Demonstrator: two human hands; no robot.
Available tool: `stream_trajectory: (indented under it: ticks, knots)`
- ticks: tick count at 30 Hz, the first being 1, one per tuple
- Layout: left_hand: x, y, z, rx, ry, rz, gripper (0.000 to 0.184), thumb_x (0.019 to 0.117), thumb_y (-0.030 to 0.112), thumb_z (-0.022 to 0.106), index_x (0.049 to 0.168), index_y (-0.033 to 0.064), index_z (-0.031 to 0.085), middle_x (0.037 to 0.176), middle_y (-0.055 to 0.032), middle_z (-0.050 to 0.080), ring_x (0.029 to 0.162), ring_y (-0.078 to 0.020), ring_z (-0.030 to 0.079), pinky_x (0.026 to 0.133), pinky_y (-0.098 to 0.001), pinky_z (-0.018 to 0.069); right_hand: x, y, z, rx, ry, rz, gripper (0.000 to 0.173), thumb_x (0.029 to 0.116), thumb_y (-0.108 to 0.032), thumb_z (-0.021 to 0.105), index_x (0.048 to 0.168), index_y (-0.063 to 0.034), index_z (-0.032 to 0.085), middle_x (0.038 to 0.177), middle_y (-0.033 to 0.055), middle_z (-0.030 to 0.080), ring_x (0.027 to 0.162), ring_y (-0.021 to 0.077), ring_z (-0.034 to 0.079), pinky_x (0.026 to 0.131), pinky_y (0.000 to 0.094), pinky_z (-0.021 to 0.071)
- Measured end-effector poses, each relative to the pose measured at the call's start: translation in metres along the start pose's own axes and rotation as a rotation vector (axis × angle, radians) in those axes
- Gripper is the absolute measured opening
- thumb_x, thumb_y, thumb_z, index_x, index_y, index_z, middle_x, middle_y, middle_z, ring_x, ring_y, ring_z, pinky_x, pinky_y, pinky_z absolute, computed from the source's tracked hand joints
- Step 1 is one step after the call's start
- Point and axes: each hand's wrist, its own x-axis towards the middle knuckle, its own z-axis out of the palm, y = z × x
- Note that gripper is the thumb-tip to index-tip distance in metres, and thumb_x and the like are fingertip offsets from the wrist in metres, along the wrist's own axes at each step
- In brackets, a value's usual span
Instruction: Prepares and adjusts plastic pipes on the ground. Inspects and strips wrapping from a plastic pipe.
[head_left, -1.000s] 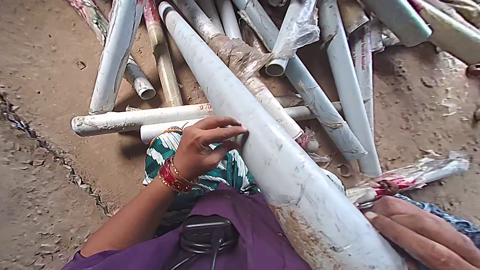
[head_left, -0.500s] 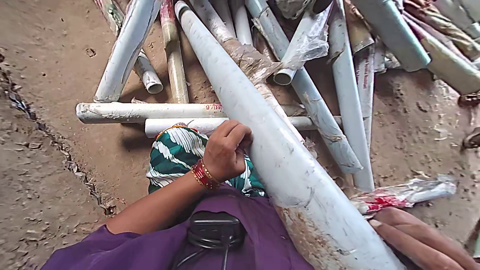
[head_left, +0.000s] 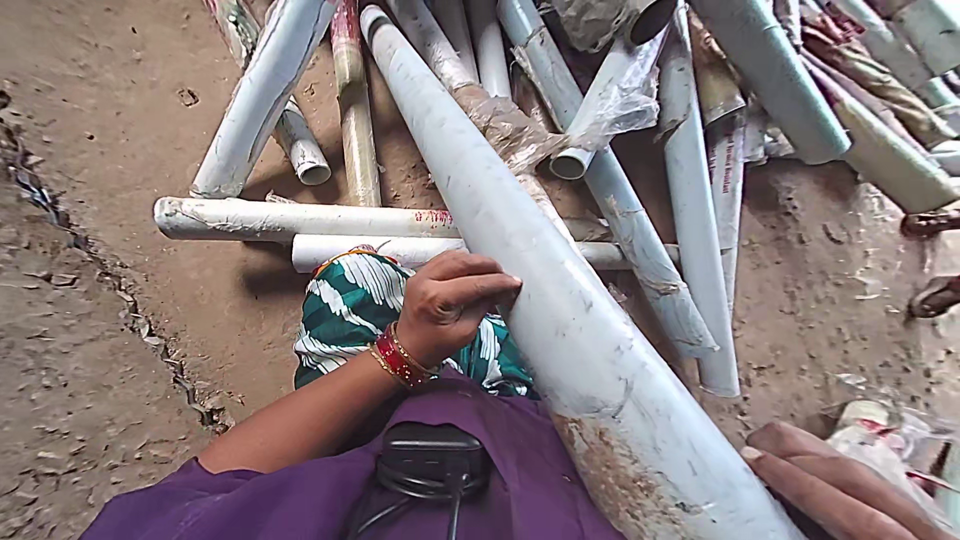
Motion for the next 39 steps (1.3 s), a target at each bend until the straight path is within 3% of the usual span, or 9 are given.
stream_trajectory:
  ticks: [6, 10, 17, 21, 26, 29, 32, 35, 39]
  knots:
    - [0.003, 0.002, 0.013, 0.322, 0.027, 0.122, 0.015, 0.0918, 0.003, 0.058, 0.088, -0.0019, 0.071, 0.086, -0.0149, 0.068, 0.087, -0.0218, 0.067, 0.082, -0.0278, 0.0557, 0.001, -0.002, 0.001, -0.001, -0.019, -0.004, 0.024, 0.1052, -0.026, 0.049, 0.094, -0.0054, 0.055, 0.085, 0.0058, 0.047, 0.08, 0.0104, 0.054, 0.078, 0.0196, 0.0469]
    - [0.005, 0.007, 0.018, 0.237, 0.011, -0.096, 0.011, 0.0843, 0.002, 0.055, 0.084, 0.0002, 0.066, 0.082, -0.0103, 0.061, 0.081, -0.0181, 0.06, 0.076, -0.0262, 0.0502, -0.002, -0.001, 0.003, -0.007, -0.005, -0.009, 0.022, 0.1053, -0.024, 0.05, 0.094, -0.0058, 0.056, 0.084, 0.0053, 0.047, 0.079, 0.0099, 0.053, 0.077, 0.019, 0.0458]
    - [-0.015, 0.006, 0.014, -0.016, -0.006, -0.476, 0.011, 0.0918, 0.003, 0.053, 0.085, 0.0021, 0.062, 0.081, -0.0027, 0.057, 0.074, -0.0045, 0.055, 0.068, -0.019, 0.0464, 0.002, -0.004, 0.006, -0.025, 0.019, -0.005, 0.022, 0.1058, -0.023, 0.049, 0.092, -0.0059, 0.054, 0.083, 0.0056, 0.046, 0.078, 0.0102, 0.052, 0.076, 0.0192, 0.0458]
    - [-0.035, 0.001, 0.006, -0.106, -0.059, -0.561, 0.008, 0.0908, 0.002, 0.059, 0.088, 0.0, 0.065, 0.083, -0.0031, 0.061, 0.077, -0.004, 0.059, 0.072, -0.0208, 0.0506, 0.004, -0.005, 0.005, -0.03, 0.028, 0.006, 0.022, 0.1053, -0.022, 0.05, 0.092, -0.0057, 0.055, 0.083, 0.0052, 0.047, 0.077, 0.009, 0.052, 0.076, 0.0181, 0.0454]
    - [-0.024, 0.009, -0.003, -0.033, 0.03, -0.263, 0.019, 0.092, -0.003, 0.066, 0.109, -0.0083, 0.073, 0.109, -0.017, 0.072, 0.097, -0.0131, 0.071, 0.088, -0.026, 0.0597, 0.005, -0.002, 0.001, -0.004, -0.031, -0.014, 0.024, 0.1046, -0.026, 0.049, 0.092, -0.0054, 0.054, 0.083, 0.006, 0.046, 0.078, 0.0104, 0.052, 0.076, 0.0189, 0.0452]
    - [-0.014, 0.011, -0.002, -0.041, 0.021, -0.098, 0.015, 0.0887, 0.0, 0.074, 0.103, -0.0057, 0.077, 0.105, -0.0177, 0.073, 0.102, -0.016, 0.07, 0.094, -0.0265, 0.0573, 0.005, -0.004, 0.004, 0.007, 0.018, 0.003, 0.024, 0.1055, -0.023, 0.05, 0.091, -0.0049, 0.055, 0.082, 0.0054, 0.047, 0.077, 0.0089, 0.053, 0.075, 0.0177, 0.0456]
    - [-0.007, 0.008, 0.002, 0.112, 0.034, 0.003, 0.008, 0.0887, 0.002, 0.07, 0.09, -0.0019, 0.077, 0.091, -0.0133, 0.073, 0.091, -0.0156, 0.07, 0.087, -0.0251, 0.0569, 0.004, -0.003, 0.008, 0.006, 0.042, 0.001, 0.023, 0.1044, -0.023, 0.05, 0.09, -0.0054, 0.054, 0.08, 0.0052, 0.046, 0.075, 0.009, 0.052, 0.073, 0.0181, 0.045]
    - [-0.009, 0.005, 0.007, 0.283, -0.044, 0.099, 0.013, 0.0862, 0.0, 0.059, 0.087, -0.0023, 0.072, 0.085, -0.0139, 0.07, 0.085, -0.021, 0.069, 0.08, -0.0284, 0.0572, 0.005, -0.004, 0.008, -0.001, 0.025, 0.011, 0.023, 0.1044, -0.022, 0.051, 0.089, -0.0046, 0.054, 0.08, 0.0058, 0.046, 0.076, 0.0093, 0.052, 0.075, 0.0182, 0.0454]
    - [-0.02, -0.005, -0.004, 0.41, -0.353, 0.157, 0.013, 0.0801, -0.005, 0.057, 0.081, 0.0008, 0.069, 0.079, -0.0121, 0.067, 0.078, -0.0252, 0.067, 0.067, -0.0334, 0.055, 0.006, -0.003, 0.01, -0.021, 0.056, 0.009, 0.028, 0.1036, -0.022, 0.05, 0.084, -0.0022, 0.053, 0.076, 0.0076, 0.045, 0.072, 0.0112, 0.052, 0.072, 0.0193, 0.0453]
